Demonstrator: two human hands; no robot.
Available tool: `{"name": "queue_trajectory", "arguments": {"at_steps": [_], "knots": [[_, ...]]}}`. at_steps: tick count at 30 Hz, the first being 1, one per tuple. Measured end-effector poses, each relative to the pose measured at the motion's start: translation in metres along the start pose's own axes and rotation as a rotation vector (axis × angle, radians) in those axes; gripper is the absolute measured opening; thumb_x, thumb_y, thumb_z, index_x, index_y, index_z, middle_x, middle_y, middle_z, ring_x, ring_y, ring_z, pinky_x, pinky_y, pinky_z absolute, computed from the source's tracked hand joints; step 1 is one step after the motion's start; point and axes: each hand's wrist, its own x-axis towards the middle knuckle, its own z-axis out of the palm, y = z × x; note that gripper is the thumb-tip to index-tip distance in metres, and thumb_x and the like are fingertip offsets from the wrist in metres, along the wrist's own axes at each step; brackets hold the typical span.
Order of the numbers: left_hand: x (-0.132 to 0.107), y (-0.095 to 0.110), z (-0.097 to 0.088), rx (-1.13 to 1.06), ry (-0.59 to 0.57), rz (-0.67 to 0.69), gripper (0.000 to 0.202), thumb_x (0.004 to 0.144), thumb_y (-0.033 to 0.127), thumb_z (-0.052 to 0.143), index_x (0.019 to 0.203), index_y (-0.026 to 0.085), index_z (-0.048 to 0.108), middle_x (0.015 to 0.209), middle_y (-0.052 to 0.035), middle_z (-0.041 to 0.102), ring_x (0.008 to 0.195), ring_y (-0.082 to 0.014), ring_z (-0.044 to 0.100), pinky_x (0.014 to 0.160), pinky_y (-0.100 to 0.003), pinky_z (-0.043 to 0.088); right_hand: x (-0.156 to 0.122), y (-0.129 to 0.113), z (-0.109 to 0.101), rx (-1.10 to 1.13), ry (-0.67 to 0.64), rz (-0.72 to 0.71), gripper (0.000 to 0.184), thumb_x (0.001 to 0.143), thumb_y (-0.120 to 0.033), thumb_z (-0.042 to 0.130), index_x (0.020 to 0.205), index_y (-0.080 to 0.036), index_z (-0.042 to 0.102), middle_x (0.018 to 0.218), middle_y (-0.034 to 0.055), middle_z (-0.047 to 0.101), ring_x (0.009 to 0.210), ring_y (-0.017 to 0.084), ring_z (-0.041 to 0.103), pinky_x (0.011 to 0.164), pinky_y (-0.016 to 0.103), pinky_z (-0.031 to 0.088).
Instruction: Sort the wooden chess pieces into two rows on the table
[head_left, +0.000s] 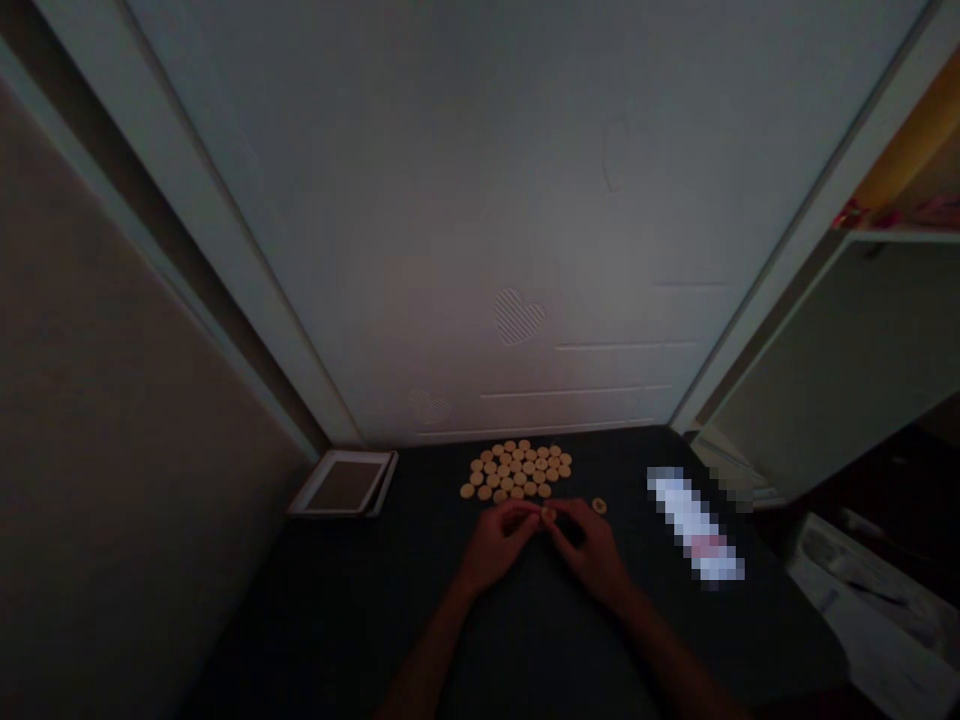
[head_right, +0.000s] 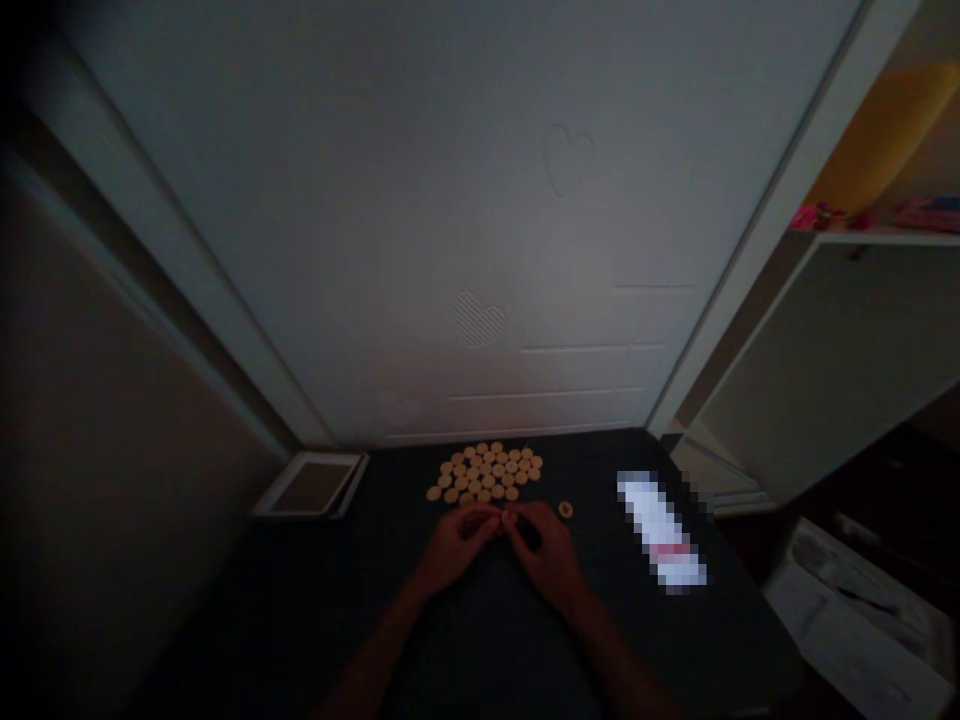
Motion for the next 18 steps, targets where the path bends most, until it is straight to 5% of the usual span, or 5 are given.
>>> {"name": "queue_trajectory", "arguments": {"at_steps": [11, 18], "knots": [[-0.001, 0.006, 0.002, 0.024, 0.021, -0.026, 0.023, 0.085, 0.039, 0.069, 0.094, 0.019, 0.073, 0.088, -0.0058, 0.078, 0.084, -0.0213, 0.073, 0.083, -0.033, 0.056, -0.002, 0.006, -0.003, -0.003, 0.04, 0.098, 0.023, 0.097, -0.04, 0.057, 0.108, -0.025, 0.07, 0.093, 0.0053, 0.074, 0.079, 0.021, 0.071, 0.07, 0.032, 0.058], [-0.003, 0.006, 0.002, 0.037, 0.028, -0.044, 0.026, 0.085, 0.043, 0.069, 0.093, 0.019, 0.072, 0.092, -0.0077, 0.079, 0.085, -0.0224, 0.074, 0.082, -0.035, 0.057, -0.003, 0.022, -0.029, -0.106, 0.003, 0.047, 0.024, 0.099, -0.042, 0.054, 0.104, -0.025, 0.07, 0.097, 0.0066, 0.074, 0.088, 0.024, 0.071, 0.076, 0.036, 0.059]]}}
